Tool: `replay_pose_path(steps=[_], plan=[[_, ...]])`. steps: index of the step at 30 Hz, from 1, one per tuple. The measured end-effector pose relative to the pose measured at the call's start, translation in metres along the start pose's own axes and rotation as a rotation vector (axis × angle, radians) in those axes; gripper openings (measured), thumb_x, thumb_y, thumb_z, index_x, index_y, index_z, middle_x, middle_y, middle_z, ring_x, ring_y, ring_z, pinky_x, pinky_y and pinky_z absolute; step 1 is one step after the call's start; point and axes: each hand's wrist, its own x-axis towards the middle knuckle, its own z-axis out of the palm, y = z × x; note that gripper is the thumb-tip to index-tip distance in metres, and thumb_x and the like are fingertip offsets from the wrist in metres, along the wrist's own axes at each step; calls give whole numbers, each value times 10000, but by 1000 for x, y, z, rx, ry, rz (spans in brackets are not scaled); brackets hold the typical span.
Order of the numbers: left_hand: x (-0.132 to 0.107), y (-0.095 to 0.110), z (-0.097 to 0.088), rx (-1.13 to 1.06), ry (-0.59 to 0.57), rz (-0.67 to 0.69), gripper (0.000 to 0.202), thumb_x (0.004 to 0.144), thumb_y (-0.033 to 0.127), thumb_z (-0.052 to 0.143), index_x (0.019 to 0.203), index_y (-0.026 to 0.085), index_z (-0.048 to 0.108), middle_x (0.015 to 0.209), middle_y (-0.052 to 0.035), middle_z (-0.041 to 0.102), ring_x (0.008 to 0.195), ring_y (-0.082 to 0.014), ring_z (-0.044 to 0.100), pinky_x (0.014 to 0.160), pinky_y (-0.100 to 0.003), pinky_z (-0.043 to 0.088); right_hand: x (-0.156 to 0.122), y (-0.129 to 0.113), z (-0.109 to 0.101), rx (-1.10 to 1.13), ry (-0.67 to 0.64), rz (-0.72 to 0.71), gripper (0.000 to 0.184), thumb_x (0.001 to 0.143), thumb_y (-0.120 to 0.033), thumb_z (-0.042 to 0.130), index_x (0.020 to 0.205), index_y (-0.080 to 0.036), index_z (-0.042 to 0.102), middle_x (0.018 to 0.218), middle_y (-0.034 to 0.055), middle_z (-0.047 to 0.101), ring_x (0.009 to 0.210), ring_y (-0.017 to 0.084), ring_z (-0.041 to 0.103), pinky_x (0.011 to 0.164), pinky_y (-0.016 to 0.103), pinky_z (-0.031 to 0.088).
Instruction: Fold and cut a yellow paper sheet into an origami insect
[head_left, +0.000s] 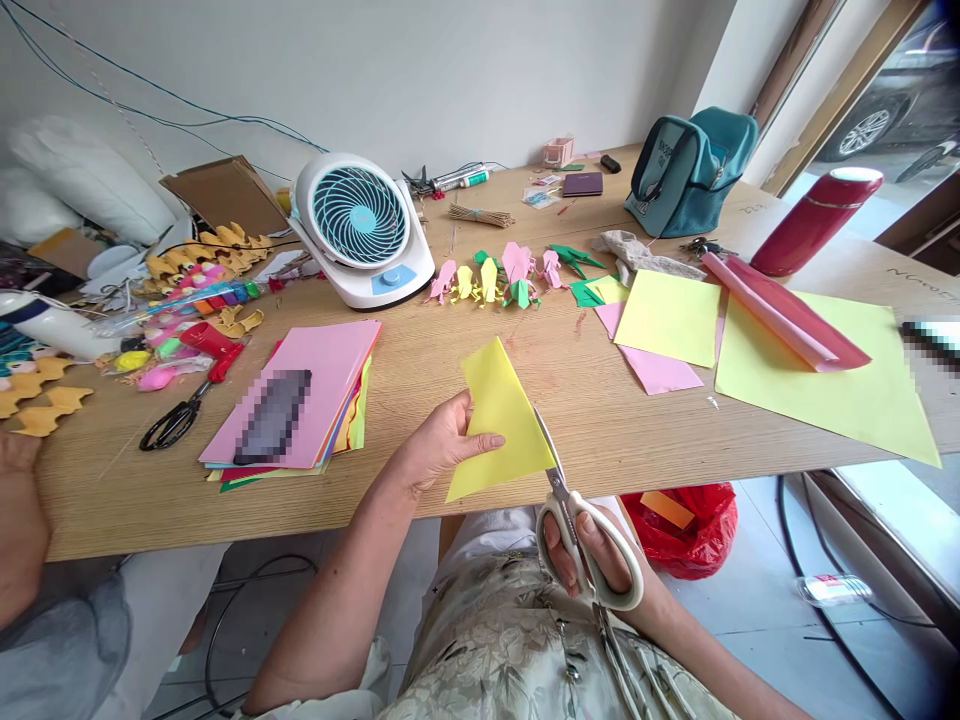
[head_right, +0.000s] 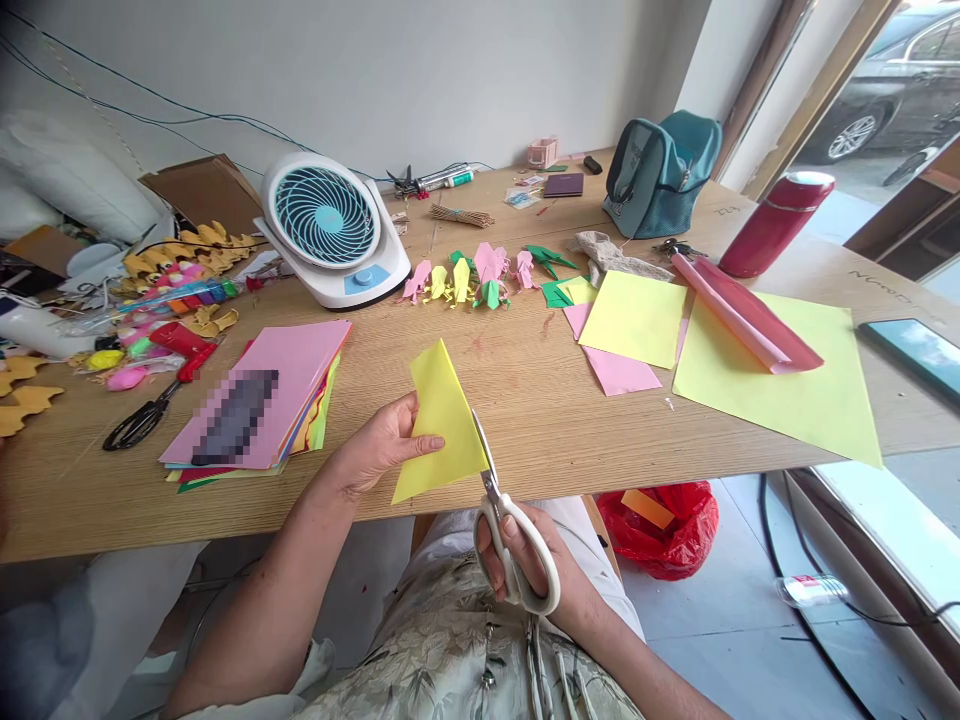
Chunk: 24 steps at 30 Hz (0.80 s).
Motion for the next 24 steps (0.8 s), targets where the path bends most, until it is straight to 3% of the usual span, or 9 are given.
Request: replay_pose_path(steps=[8,18,24], plan=[[-1,0,-1,36,-29,-34,599,642,243,884,1127,138,549,1107,-98,719,989,-236,701,842,-318,548,5,-7,6,38,-41,2,490,962,-616,412,920,-166,600,599,8,559,490,114,512,468,240,364],[0,-3,0,47,-45,-48,647,633,271,892,1169,139,555,1149,-108,710,1051,-254,686,874,-331,539,5,-8,8,30,25,-32,434,984,-567,404,887,-191,599,555,-10,530,455,110,472,470,259,334],[-2,0,1,51,-48,-54,618,636,275,890,1144,139,565,1139,-102,712,1027,-242,693,856,-316,543,5,-15,11,-18,46,-15,459,951,-613,436,831,-202,601,523,-9,508,425,122,438,445,284,310]])
